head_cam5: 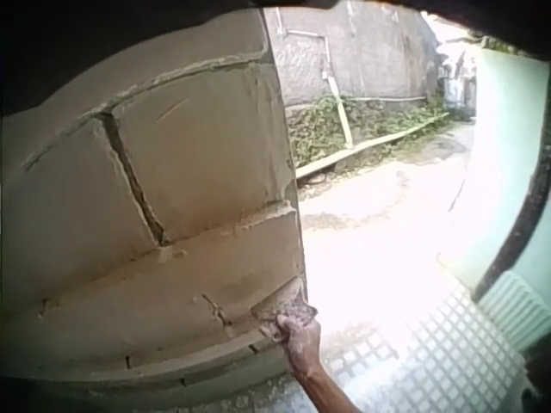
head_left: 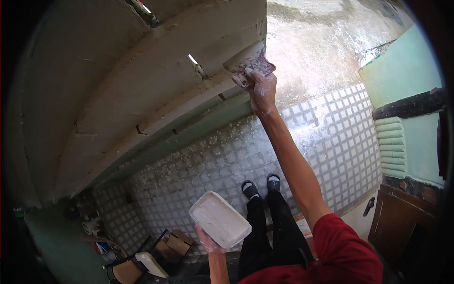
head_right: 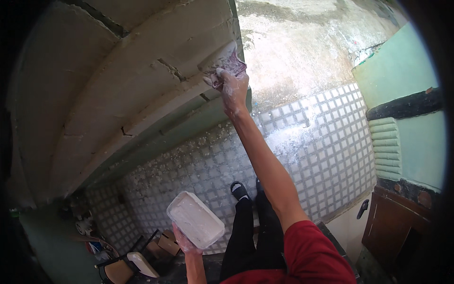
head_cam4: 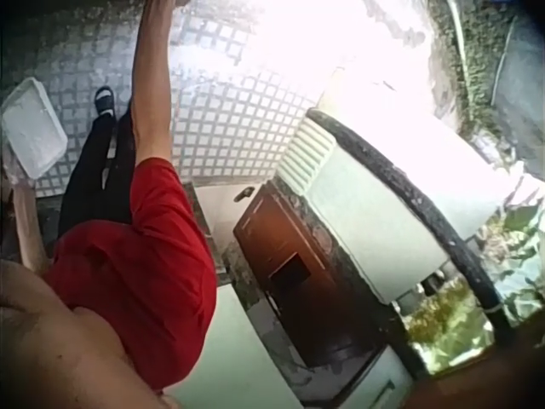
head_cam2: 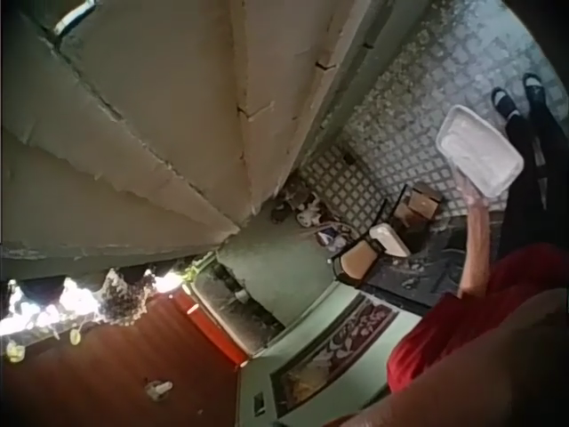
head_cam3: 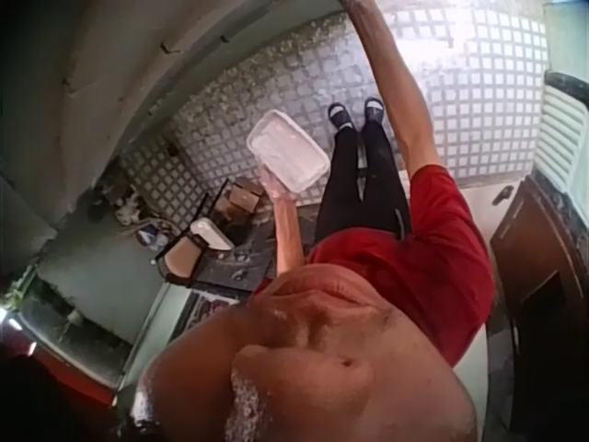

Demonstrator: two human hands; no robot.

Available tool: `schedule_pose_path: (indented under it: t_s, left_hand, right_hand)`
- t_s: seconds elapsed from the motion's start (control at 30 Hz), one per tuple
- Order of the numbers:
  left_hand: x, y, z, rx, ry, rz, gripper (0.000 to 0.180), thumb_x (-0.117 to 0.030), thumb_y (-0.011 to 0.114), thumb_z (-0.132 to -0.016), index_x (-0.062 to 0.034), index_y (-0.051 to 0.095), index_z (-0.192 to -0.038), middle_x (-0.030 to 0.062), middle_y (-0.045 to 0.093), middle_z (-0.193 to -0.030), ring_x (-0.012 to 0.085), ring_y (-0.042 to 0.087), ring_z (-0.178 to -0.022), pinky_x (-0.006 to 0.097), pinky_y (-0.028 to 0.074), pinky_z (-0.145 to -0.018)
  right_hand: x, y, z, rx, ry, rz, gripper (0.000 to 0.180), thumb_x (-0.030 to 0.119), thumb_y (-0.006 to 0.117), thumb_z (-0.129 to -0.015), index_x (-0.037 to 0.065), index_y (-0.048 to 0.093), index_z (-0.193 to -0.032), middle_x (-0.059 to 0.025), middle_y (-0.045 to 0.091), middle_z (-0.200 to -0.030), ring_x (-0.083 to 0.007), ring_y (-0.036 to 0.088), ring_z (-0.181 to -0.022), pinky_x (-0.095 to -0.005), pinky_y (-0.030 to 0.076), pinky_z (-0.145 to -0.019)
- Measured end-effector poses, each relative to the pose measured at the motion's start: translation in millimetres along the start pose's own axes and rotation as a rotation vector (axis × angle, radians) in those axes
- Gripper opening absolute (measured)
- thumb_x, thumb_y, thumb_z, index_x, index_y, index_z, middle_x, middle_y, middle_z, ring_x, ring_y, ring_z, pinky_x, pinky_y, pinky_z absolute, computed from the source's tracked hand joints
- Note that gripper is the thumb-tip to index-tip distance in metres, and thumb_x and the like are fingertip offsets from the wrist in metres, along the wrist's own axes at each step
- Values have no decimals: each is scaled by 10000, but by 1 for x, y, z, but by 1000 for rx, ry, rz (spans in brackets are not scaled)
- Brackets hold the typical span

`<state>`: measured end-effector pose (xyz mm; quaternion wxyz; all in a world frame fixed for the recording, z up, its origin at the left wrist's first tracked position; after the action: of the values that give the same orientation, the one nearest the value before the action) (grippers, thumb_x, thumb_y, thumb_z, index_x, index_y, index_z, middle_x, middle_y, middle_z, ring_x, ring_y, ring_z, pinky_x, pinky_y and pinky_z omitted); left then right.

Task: Applying white plaster or filler to gaps in a masonry ceiling using a putty knife.

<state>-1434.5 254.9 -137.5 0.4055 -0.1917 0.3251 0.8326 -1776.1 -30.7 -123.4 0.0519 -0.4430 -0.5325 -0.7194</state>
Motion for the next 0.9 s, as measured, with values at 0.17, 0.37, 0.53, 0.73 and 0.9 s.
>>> schedule_pose_path:
  t_s: [0.17,0.37,0.53,0.73,0.9]
  left_hand:
    - [7,2,-7,17,-15,-20,585,-518,354,-969,-129,384,-1405,73,465,-1380,296,500,-1204,441,448,-982]
    - [6,-3,-4,-13,-24,-14,587,-513,351,-970,-126,378,-1410,71,466,-1379,291,503,-1204,437,453,-975]
    - [7,2,-2,11,-7,-55,596,-519,357,-965,-122,380,-1408,77,474,-1373,291,509,-1198,436,454,-975]
    - [11,1,-3,-1,-51,-38,591,-509,368,-965,-118,384,-1407,84,477,-1372,293,518,-1189,441,454,-976]
    - [6,10,0,21,-45,-30,601,-505,358,-968,-103,374,-1414,96,473,-1375,299,513,-1198,438,451,-982]
  right_hand:
    - [-26,-14,-41,-161,32,148,65,-7,532,-819,-12,561,-877,-77,592,-792,-203,619,-664,-400,617,-697]
    - [9,-12,-9,-5,-185,477,234,61,535,-821,-49,632,-1003,-51,630,-780,-137,596,-671,-301,599,-644]
    - [50,-5,-25,-58,-612,1056,600,-19,482,-760,84,500,-1351,-285,632,-943,-377,649,-778,-408,511,-732]
    - [-15,47,4,69,-649,1382,545,24,519,-808,175,530,-1332,-208,653,-974,-357,595,-970,-454,509,-793]
    - [4,31,13,36,-727,1208,533,-13,488,-814,117,526,-1329,-211,665,-928,-318,629,-804,-408,521,-715]
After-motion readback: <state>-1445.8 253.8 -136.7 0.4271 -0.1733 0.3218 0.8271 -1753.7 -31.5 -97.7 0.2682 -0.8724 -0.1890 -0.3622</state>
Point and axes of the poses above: each hand's wrist, its own z-axis away from the middle knuckle, its own y-axis out of the palm, x = y × z, the point moved 5 cm from there along -z, towards the middle knuckle
